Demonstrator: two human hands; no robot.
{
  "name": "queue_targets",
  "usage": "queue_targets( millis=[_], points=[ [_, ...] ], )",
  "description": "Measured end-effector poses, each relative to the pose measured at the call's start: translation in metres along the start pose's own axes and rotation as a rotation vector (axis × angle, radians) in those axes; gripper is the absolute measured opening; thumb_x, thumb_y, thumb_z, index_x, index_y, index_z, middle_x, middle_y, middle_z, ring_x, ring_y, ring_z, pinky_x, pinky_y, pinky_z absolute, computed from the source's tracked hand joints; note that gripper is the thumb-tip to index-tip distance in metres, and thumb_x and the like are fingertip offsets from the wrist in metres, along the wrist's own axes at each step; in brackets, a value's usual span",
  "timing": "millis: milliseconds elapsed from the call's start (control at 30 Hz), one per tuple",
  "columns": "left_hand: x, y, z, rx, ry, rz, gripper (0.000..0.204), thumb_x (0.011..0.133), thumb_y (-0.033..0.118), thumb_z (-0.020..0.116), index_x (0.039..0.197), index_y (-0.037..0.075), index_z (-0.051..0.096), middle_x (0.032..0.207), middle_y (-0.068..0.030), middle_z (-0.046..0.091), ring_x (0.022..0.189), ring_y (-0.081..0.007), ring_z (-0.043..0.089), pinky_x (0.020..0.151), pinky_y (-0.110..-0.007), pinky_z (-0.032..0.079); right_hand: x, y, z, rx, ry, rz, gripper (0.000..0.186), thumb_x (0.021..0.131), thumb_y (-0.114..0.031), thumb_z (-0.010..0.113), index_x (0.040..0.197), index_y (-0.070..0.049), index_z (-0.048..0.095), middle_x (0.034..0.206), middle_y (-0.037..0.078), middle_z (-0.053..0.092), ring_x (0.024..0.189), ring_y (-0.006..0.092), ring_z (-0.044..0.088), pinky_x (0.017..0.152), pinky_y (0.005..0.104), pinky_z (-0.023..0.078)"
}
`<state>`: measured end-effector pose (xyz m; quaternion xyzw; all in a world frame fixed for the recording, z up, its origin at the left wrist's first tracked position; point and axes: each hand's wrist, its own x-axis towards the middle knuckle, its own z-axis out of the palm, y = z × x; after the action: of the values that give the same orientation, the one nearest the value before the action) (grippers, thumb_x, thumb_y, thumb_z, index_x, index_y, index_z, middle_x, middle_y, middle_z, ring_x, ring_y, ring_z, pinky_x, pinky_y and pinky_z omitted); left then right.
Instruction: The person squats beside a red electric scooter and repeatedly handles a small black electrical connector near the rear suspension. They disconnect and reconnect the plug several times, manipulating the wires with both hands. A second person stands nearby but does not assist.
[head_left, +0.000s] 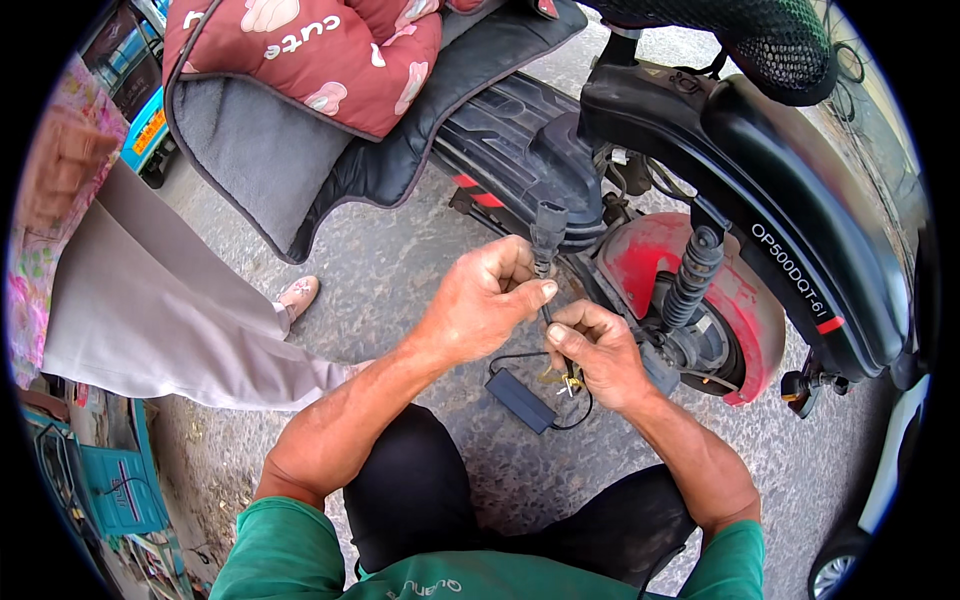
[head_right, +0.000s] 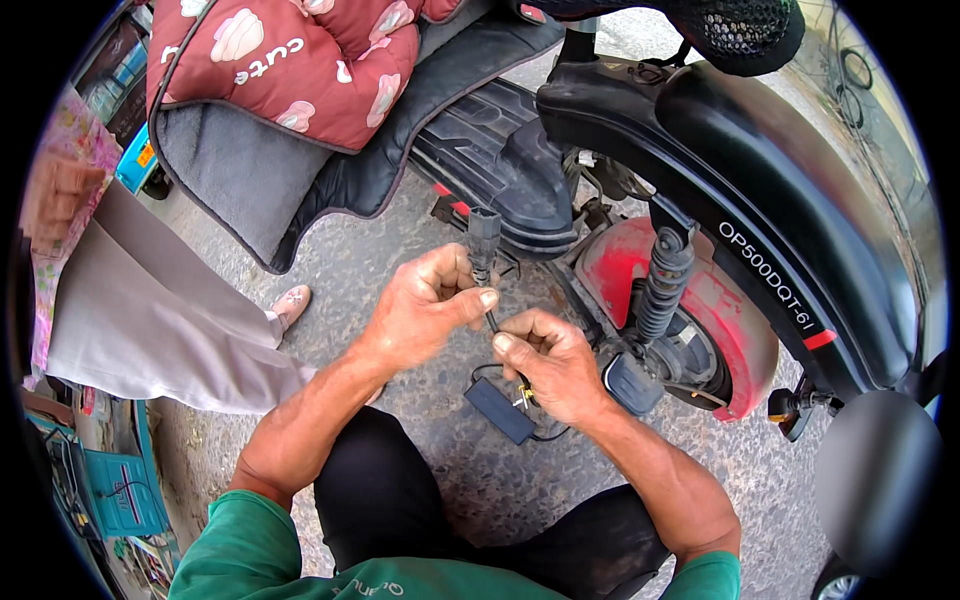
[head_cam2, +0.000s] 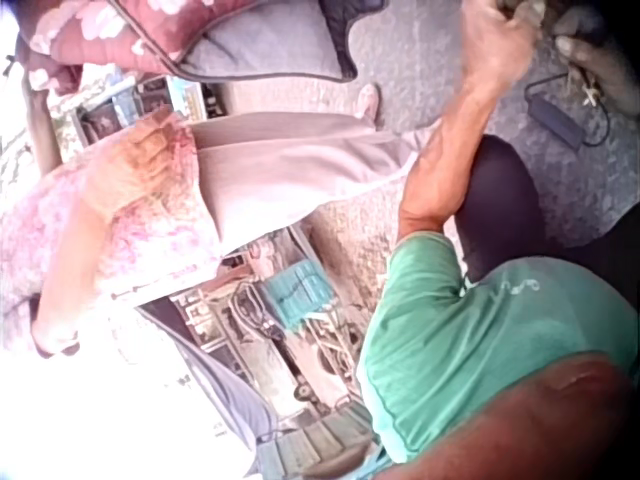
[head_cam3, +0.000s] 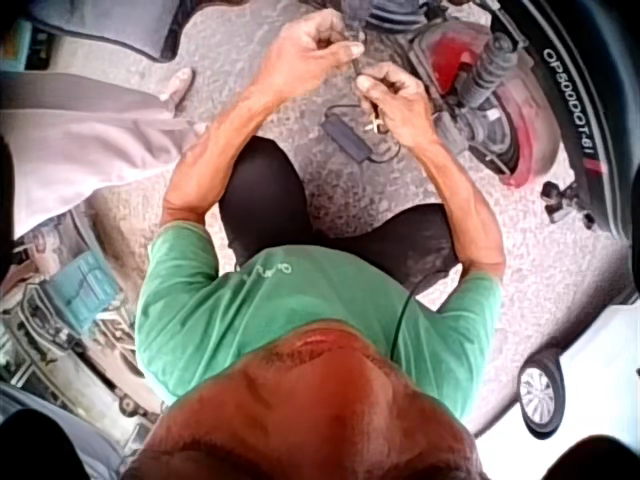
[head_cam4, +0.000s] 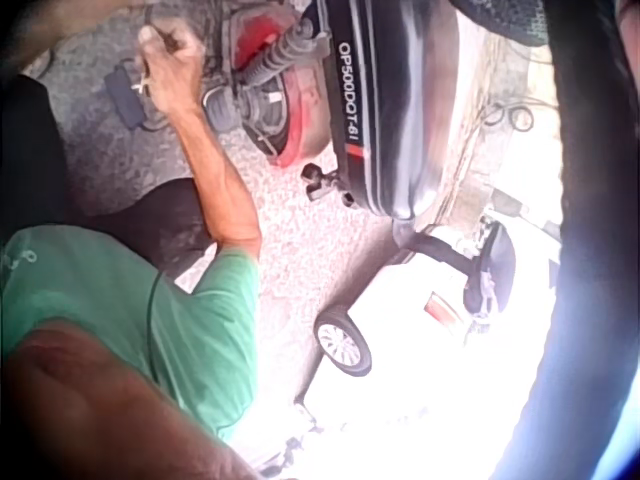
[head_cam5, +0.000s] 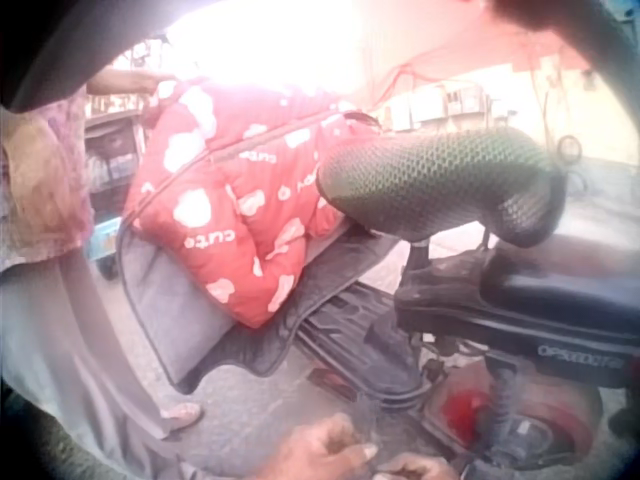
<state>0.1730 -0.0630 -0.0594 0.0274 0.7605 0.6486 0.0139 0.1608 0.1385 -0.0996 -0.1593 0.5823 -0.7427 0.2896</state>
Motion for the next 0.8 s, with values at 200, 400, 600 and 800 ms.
queue_targets(
  millis=[200, 400, 600, 800],
  points=[
    [-0.001, 0.009, 0.002, 0.137, 0.124, 0.085, 0.020, 0.091, 0.012, 0.071, 0.085, 0.005, 0.053, 0.076, -0.0013, 0.060, 0.069, -0.0091, 0.061, 0.060, -0.026, 0.048, 0.000, -0.005, 0.004, -0.010, 0.038, 0.022, 0.016, 0.097, -0.014, 0.065, 0.102, 0.000, 0.062, 0.083, 0.003, 0.062, 0.073, 0.0090, 0.058, 0.065, 0.0253, 0.047],
    [0.005, 0.003, -0.010, -0.323, 0.137, 0.086, 0.020, 0.092, 0.016, 0.072, 0.091, 0.006, 0.055, 0.090, -0.0087, 0.069, 0.073, -0.0134, 0.065, 0.073, -0.029, 0.051, 0.000, 0.004, -0.003, -0.075, 0.061, -0.010, 0.018, 0.097, -0.012, 0.064, 0.108, 0.002, 0.063, 0.095, 0.006, 0.067, 0.086, 0.0103, 0.062, 0.078, 0.0265, 0.051],
    [0.005, 0.006, -0.007, -0.348, 0.048, 0.028, 0.020, 0.092, 0.016, 0.072, 0.099, 0.004, 0.057, 0.092, -0.0088, 0.068, 0.081, -0.0150, 0.066, 0.077, -0.030, 0.053, 0.003, 0.005, -0.007, -0.081, 0.057, -0.005, 0.018, 0.096, -0.012, 0.065, 0.108, 0.002, 0.064, 0.095, 0.006, 0.067, 0.086, 0.0104, 0.062, 0.078, 0.0266, 0.051],
    [0.005, 0.005, -0.013, -0.219, 0.040, 0.042, 0.025, 0.092, 0.012, 0.069, 0.112, 0.001, 0.058, 0.092, -0.0079, 0.068, 0.085, -0.0149, 0.066, 0.076, -0.030, 0.055, 0.007, 0.008, -0.008, -0.108, 0.020, -0.015, 0.019, 0.096, -0.013, 0.066, 0.107, 0.002, 0.064, 0.093, 0.005, 0.068, 0.086, 0.0104, 0.063, 0.078, 0.0267, 0.052]
  ],
)
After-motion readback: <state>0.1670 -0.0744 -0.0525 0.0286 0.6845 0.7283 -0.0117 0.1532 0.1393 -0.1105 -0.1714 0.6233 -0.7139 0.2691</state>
